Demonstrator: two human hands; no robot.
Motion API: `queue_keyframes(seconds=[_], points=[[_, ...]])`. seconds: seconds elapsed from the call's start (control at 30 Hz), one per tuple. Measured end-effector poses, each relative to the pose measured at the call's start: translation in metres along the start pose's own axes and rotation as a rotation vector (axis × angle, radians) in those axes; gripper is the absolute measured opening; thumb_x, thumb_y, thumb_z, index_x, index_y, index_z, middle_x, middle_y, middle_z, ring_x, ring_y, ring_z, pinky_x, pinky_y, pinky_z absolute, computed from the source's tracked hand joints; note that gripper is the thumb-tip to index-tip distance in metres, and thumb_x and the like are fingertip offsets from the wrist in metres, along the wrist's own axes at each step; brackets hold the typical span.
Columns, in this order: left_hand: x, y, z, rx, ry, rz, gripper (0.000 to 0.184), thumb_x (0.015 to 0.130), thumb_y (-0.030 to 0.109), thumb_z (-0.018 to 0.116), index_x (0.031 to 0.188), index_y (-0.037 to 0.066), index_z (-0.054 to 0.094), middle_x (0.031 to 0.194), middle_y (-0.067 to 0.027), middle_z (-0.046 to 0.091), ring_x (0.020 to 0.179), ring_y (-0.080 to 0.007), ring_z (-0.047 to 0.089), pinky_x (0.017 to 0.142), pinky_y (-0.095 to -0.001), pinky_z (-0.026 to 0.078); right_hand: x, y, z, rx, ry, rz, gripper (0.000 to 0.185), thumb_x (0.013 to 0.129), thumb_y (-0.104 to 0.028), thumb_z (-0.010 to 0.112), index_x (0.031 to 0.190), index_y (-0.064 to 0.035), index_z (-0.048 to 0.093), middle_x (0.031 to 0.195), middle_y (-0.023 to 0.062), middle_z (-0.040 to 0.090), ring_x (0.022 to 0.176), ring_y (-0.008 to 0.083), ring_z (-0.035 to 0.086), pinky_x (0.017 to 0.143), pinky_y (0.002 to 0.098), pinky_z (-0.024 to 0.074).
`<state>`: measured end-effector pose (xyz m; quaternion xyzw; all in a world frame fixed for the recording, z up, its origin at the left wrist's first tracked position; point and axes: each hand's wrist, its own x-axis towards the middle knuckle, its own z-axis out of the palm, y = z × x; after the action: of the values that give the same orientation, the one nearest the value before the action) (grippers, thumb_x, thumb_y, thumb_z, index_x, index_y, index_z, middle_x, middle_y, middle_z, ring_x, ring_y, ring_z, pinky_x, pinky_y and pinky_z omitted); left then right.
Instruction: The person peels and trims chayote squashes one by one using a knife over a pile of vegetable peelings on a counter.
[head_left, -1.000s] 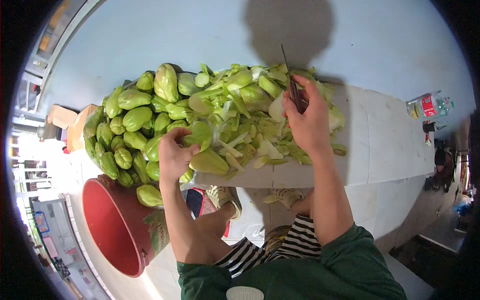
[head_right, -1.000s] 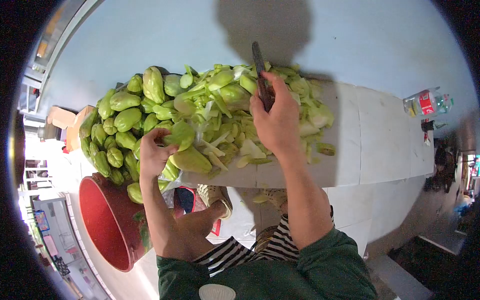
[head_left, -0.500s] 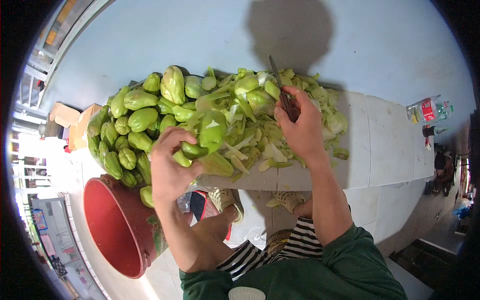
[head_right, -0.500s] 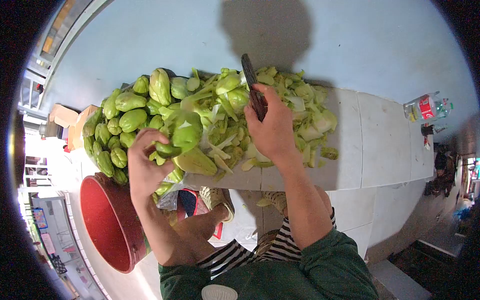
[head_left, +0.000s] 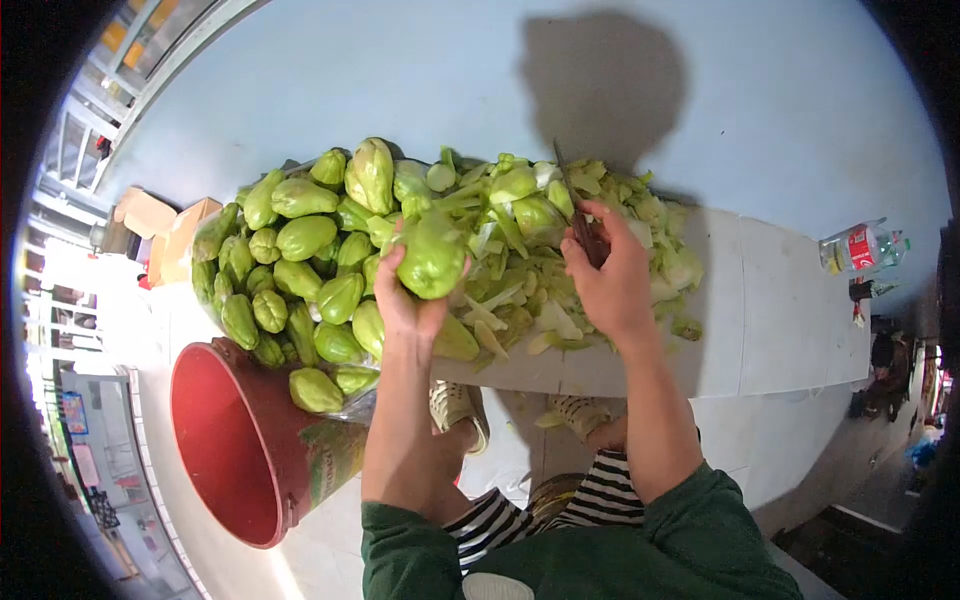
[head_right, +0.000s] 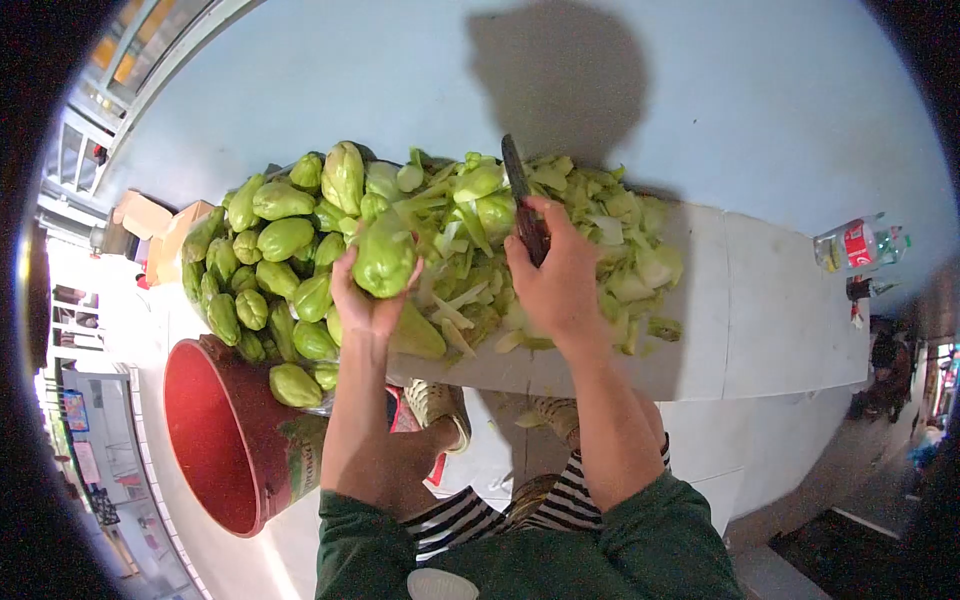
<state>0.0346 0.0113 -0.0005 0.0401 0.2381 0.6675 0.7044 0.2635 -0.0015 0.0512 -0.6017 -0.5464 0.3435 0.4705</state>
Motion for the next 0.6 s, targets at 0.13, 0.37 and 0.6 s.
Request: queue_keyframes(seconds=[0.13, 0.37, 0.6], points=[[-0.026, -0.002, -0.011, 0.388, -0.029, 0.154, 0.063, 0.082, 0.026, 0.065, 0.138, 0.01, 0.043, 0.125, -0.0129, 0.056, 0.115, -0.0318, 0.056, 0.093, -0.0506, 0.048, -0.002, -0.001, 0.009, -0.052, -0.008, -0.096, 0.035, 0.085, -0.008, 0.067, 0.117, -0.0021, 0.055, 0.081, 0.012, 0.067, 0.067, 0.0236, 0.066, 0.064, 0.0351, 0.0511], [-0.052, -0.004, 0.028, 1.34, 0.086, 0.669, 0.068, 0.065, 0.005, 0.078, 0.126, -0.005, 0.049, 0.107, -0.011, 0.063, 0.096, -0.0177, 0.059, 0.089, -0.0301, 0.047, -0.015, -0.006, 0.027, -0.055, -0.117, -0.331, 0.032, 0.083, -0.008, 0.068, 0.113, -0.002, 0.057, 0.081, 0.0173, 0.065, 0.071, 0.0332, 0.067, 0.065, 0.0377, 0.0518], [-0.047, 0.029, 0.009, 0.856, 0.247, 0.499, 0.064, 0.067, 0.003, 0.077, 0.124, -0.006, 0.05, 0.105, -0.012, 0.063, 0.092, -0.0179, 0.061, 0.084, -0.0293, 0.049, -0.021, -0.007, 0.041, -0.096, -0.151, -0.306, 0.033, 0.083, -0.008, 0.069, 0.113, -0.0024, 0.057, 0.08, 0.0171, 0.065, 0.07, 0.0313, 0.067, 0.065, 0.037, 0.0518]])
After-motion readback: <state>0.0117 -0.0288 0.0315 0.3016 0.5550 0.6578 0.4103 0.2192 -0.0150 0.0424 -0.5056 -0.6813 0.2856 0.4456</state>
